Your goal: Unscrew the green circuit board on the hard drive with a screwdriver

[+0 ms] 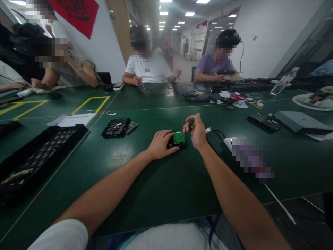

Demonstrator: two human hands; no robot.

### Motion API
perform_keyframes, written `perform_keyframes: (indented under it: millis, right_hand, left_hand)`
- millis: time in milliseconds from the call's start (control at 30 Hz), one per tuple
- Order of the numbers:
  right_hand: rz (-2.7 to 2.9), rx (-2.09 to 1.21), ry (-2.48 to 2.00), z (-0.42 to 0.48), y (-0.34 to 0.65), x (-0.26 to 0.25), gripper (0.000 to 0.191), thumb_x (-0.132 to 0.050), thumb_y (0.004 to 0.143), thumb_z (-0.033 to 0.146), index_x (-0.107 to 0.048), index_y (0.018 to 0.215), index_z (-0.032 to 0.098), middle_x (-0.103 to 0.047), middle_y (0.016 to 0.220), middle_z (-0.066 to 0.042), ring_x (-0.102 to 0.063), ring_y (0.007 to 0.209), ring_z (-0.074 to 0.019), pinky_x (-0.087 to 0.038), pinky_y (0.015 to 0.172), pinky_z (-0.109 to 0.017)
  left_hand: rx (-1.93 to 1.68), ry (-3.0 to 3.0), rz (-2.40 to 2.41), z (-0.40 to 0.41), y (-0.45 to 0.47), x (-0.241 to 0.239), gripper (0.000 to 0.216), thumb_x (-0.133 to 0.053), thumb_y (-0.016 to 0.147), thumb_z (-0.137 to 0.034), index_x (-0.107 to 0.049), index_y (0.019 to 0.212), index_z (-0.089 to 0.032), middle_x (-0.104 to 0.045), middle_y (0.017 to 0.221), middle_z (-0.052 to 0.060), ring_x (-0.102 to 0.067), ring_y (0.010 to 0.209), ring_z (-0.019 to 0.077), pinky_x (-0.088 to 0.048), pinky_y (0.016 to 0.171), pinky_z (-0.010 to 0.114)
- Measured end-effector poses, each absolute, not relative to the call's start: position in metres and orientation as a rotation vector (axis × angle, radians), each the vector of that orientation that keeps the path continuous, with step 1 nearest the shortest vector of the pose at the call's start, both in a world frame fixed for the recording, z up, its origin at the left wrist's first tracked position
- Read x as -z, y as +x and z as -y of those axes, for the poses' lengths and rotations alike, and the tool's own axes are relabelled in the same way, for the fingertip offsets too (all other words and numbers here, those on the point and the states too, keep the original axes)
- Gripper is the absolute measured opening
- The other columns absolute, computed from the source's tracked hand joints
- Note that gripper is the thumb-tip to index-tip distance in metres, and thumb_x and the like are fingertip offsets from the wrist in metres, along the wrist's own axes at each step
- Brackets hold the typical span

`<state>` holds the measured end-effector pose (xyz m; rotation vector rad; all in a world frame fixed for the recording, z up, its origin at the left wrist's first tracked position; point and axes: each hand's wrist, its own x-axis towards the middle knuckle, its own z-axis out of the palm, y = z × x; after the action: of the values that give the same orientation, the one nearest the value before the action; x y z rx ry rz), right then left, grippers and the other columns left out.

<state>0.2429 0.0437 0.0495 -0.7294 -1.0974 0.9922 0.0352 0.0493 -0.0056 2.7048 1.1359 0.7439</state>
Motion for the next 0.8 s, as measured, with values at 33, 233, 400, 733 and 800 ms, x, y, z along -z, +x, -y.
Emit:
perform_keyframes:
  millis: [33, 233, 400, 733, 800]
  right_hand:
    - [1.099, -0.977, -0.732, -0.044, 0.2427, -0.0492, 0.064, -0.043, 0.097, 0.085, -0.067, 0.088, 0.027, -0.052, 0.058, 0.004, -0.057, 0.055, -0.0169, -0.048, 0.061, -0.033]
    - [1.138, -0.879, -0.772, -0.0432, 0.2453, -0.0492, 0.053, -0.051, 0.102, 0.072, -0.075, 0.095, 0.026, -0.065, 0.072, 0.0, -0.062, 0.07, -0.0175, -0.051, 0.072, -0.033]
    - [1.181, -0.795, -0.82, -0.042, 0.2482, -0.0518, 0.042, -0.06, 0.1, 0.066, -0.074, 0.093, 0.026, -0.065, 0.077, 0.001, -0.062, 0.074, -0.0169, -0.051, 0.073, -0.031]
    - [1.132, -0.987, -0.735, -0.0379, 0.2407, -0.0538, 0.039, -0.074, 0.092, 0.062, -0.057, 0.089, 0.027, -0.063, 0.07, 0.006, -0.064, 0.063, -0.0147, -0.055, 0.068, -0.03]
    - [1.158, -0.96, -0.737, -0.0388, 0.2419, -0.0531, 0.037, -0.074, 0.093, 0.06, -0.06, 0.088, 0.027, -0.065, 0.072, 0.005, -0.065, 0.066, -0.0149, -0.055, 0.07, -0.03]
  left_hand:
    - [-0.743, 2.705, -1.138, -0.0493, 0.0352, 0.0055, 0.075, -0.072, 0.092, -0.068, -0.06, 0.149, -0.021, -0.058, 0.154, 0.016, -0.053, 0.144, 0.0384, -0.038, 0.123, 0.059]
    - [-0.742, 2.716, -1.132, -0.0489, 0.0356, 0.0051, 0.075, -0.071, 0.093, -0.069, -0.059, 0.149, -0.019, -0.058, 0.154, 0.017, -0.053, 0.143, 0.0381, -0.039, 0.122, 0.059]
    - [-0.746, 2.708, -1.136, -0.0489, 0.0358, 0.0055, 0.075, -0.072, 0.092, -0.069, -0.059, 0.149, -0.021, -0.058, 0.154, 0.017, -0.053, 0.144, 0.0383, -0.039, 0.122, 0.059]
    - [-0.749, 2.709, -1.141, -0.0497, 0.0362, 0.0063, 0.074, -0.072, 0.092, -0.068, -0.06, 0.148, -0.021, -0.059, 0.153, 0.017, -0.053, 0.143, 0.0382, -0.039, 0.122, 0.059]
    - [-0.751, 2.712, -1.139, -0.0496, 0.0361, 0.0062, 0.075, -0.071, 0.093, -0.069, -0.06, 0.148, -0.019, -0.058, 0.154, 0.017, -0.053, 0.143, 0.0383, -0.039, 0.122, 0.059]
